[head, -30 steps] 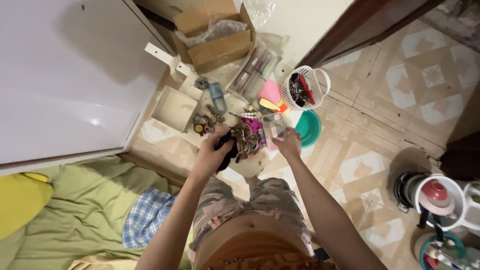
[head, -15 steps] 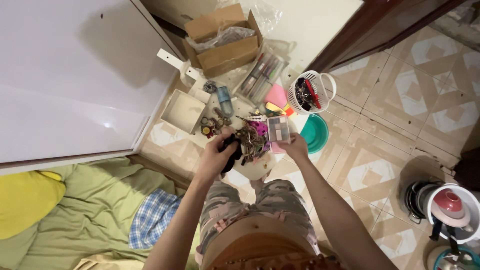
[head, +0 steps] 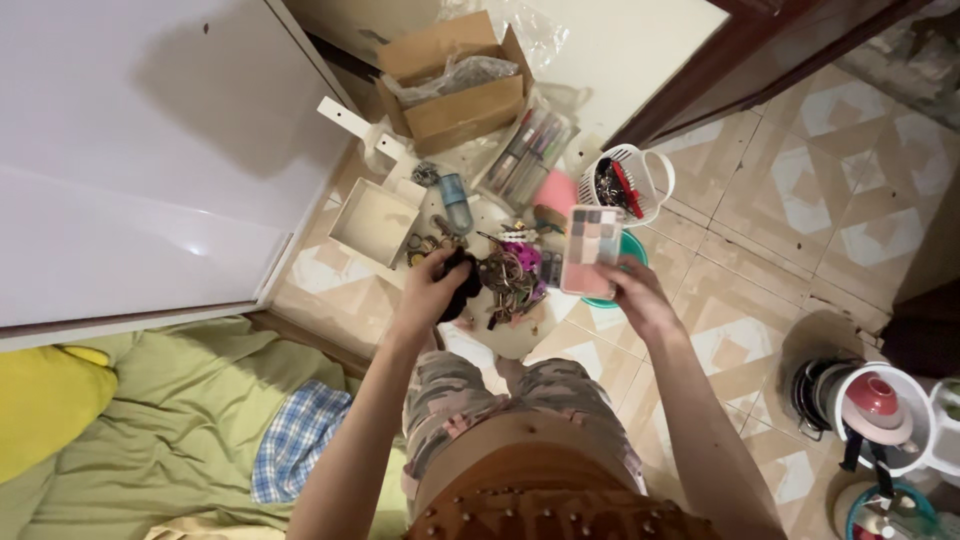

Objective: The person cleans small jewelry items and a makeup palette using a damp cloth. They dip the cloth in a water bowl, wipe each item individually, and place them back on a small table.

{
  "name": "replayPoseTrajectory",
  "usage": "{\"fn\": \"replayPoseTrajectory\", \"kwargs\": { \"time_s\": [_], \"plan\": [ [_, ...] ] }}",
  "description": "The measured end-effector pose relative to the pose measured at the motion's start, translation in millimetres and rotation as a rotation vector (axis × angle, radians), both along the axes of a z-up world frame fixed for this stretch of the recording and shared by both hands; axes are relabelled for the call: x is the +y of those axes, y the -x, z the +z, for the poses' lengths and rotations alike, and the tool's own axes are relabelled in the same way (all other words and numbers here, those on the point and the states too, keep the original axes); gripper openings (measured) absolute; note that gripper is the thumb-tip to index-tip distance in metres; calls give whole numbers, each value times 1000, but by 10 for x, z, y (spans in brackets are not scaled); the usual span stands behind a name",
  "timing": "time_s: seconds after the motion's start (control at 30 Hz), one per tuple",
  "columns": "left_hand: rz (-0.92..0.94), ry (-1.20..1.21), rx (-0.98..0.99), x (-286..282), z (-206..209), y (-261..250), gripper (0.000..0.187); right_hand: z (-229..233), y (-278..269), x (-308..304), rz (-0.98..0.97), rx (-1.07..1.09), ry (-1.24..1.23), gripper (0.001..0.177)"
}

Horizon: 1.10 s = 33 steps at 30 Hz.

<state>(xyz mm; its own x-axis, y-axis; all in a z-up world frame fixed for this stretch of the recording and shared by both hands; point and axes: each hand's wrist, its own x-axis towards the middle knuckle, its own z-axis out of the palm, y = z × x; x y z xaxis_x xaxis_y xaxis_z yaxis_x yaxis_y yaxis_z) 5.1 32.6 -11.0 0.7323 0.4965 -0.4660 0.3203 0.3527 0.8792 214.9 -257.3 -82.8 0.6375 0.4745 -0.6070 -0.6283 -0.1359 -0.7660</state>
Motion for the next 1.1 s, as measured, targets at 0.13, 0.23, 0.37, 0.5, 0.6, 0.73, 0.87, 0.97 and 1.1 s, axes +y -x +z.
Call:
{"fn": "replayPoseTrajectory", "kwargs": {
  "time_s": [0.13, 0.23, 0.37, 0.5, 0.6, 0.73, 0.87, 0.97, 1.1],
  "plan": [
    [36, -13, 35, 162, -147, 31, 30, 319, 8, 27, -63, 12, -127, 23],
    [39, -12, 32, 203, -224, 59, 29, 365, 15, 21, -59, -1, -169, 23],
    [56, 55, -20, 147, -294, 158, 29, 143, 5, 24, 22, -55, -25, 30],
    [131, -30, 146, 94, -374, 361, 32, -442, 16, 99, 69, -69, 240, 42],
    [179, -12, 104, 127, -412, 578, 31, -911, 27, 104, 44, -15, 288, 48],
    [245, 4, 125, 208, -440, 813, 31, -1355, 22, 82, 53, -27, 369, 53],
    [256, 55, 121, 292, -427, 915, 29, -1520, 20, 126, 74, -184, 531, 57],
    [250, 76, 135, 371, -410, 946, 29, -1509, 76, 150, 127, -295, 759, 60],
    [245, 75, 64, 518, -386, 933, 30, -1277, 189, 303, 197, -709, 962, 52]
  ]
}}
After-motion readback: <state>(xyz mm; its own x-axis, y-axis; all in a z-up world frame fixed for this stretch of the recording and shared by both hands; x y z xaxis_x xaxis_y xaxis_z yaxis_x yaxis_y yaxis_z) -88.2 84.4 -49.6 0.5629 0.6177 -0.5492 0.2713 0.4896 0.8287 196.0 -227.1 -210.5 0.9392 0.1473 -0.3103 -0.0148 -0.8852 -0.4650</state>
